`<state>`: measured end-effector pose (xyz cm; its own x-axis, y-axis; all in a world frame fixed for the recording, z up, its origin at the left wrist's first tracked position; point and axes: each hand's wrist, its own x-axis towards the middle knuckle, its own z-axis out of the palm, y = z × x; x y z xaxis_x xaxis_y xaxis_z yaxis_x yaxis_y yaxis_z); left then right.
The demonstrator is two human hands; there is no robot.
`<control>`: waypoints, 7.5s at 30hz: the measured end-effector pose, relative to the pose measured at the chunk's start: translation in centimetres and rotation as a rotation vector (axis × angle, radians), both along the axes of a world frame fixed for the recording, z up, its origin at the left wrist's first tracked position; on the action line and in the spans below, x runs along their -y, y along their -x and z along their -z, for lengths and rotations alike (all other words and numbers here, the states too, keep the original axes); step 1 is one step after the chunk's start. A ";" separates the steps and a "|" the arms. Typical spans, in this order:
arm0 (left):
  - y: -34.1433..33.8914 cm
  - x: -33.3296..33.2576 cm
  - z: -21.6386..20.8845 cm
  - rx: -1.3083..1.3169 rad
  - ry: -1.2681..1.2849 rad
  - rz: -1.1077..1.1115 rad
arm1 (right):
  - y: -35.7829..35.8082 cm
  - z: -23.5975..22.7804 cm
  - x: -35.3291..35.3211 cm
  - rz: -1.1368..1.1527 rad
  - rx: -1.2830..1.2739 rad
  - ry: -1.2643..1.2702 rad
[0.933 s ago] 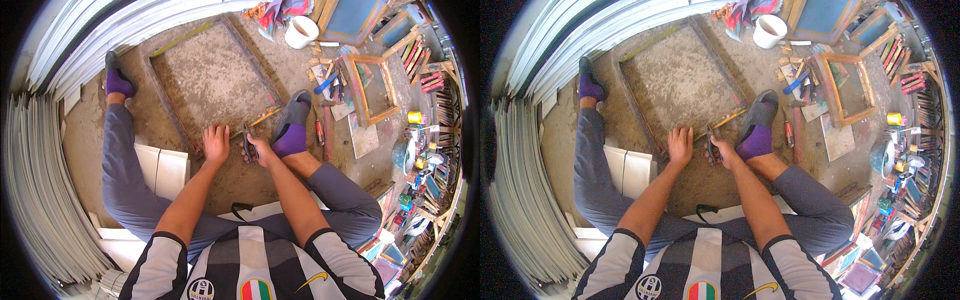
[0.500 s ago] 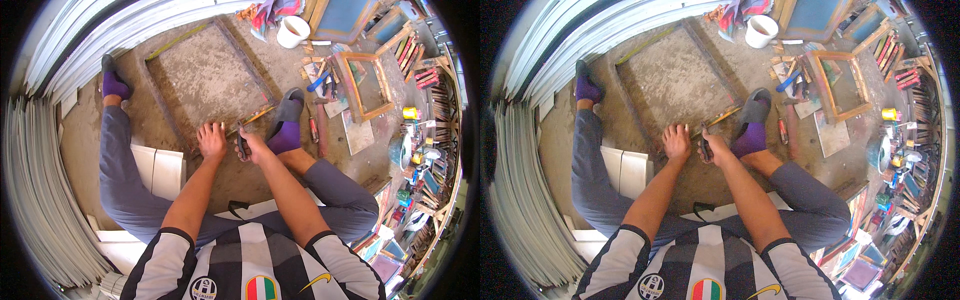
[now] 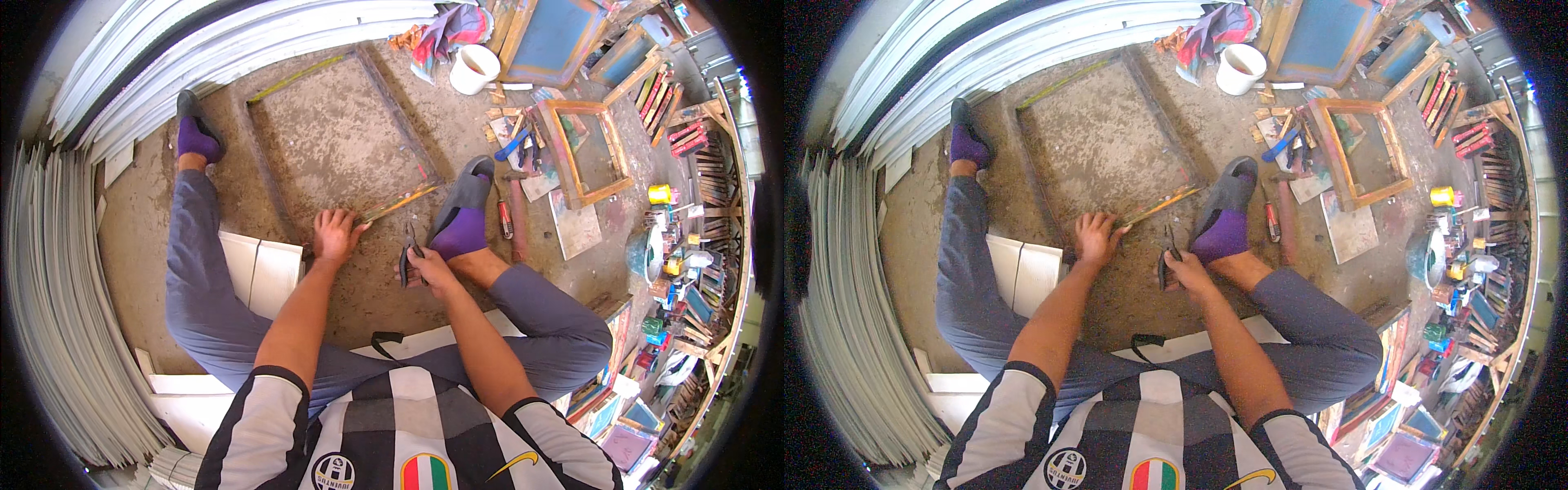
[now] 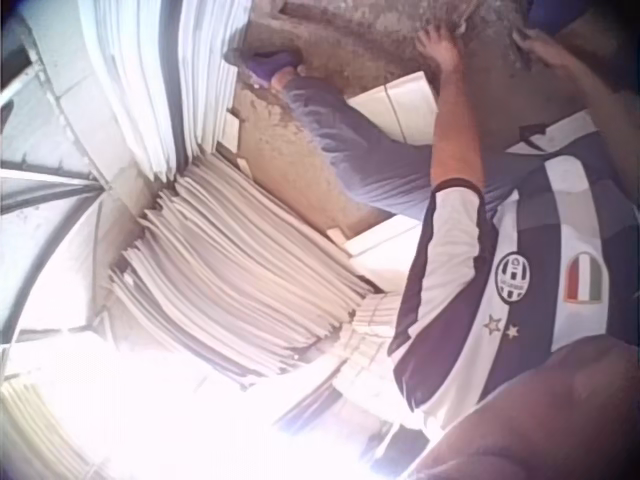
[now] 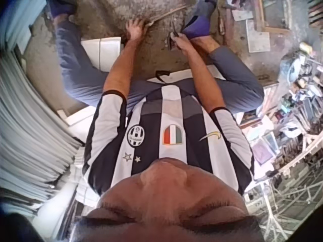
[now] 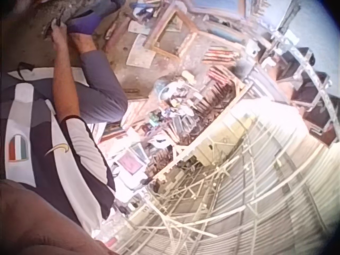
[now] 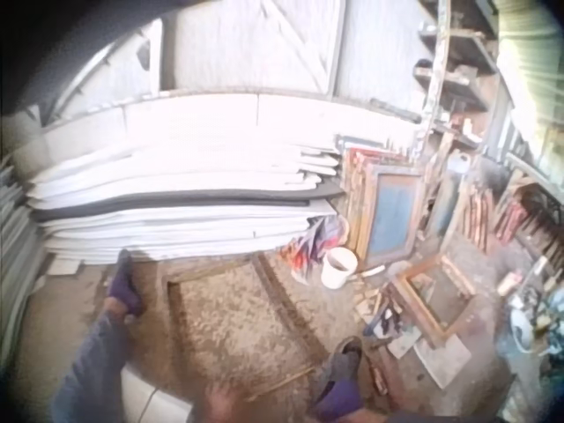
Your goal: The person sits on the floor and uses pliers to pull staples out of a rectangular wooden frame. They systematically remove the staples along the edges of the frame to detach the screen mesh. The person works continuously on the frame throughout the clip.
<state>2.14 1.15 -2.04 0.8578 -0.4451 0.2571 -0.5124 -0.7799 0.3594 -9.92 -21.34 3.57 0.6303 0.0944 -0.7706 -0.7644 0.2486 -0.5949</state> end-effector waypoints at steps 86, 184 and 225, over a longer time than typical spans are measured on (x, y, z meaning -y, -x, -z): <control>-4.0 6.0 -3.0 -0.713 0.090 -0.416 | -4.2 3.2 0.1 -0.190 0.059 0.119; -1.1 1.2 -1.6 -0.330 0.166 0.087 | -14.1 1.1 7.8 -0.709 -0.217 -0.092; -1.1 1.5 -1.8 -0.333 0.133 0.063 | -13.7 -2.8 2.9 -0.593 -0.168 0.210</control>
<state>3.28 -0.36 -0.27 0.8762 -0.4812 0.0275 -0.3958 -0.6858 0.6108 3.80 -24.25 6.39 0.3871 0.2262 -0.8939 -0.8230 -0.3523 -0.4456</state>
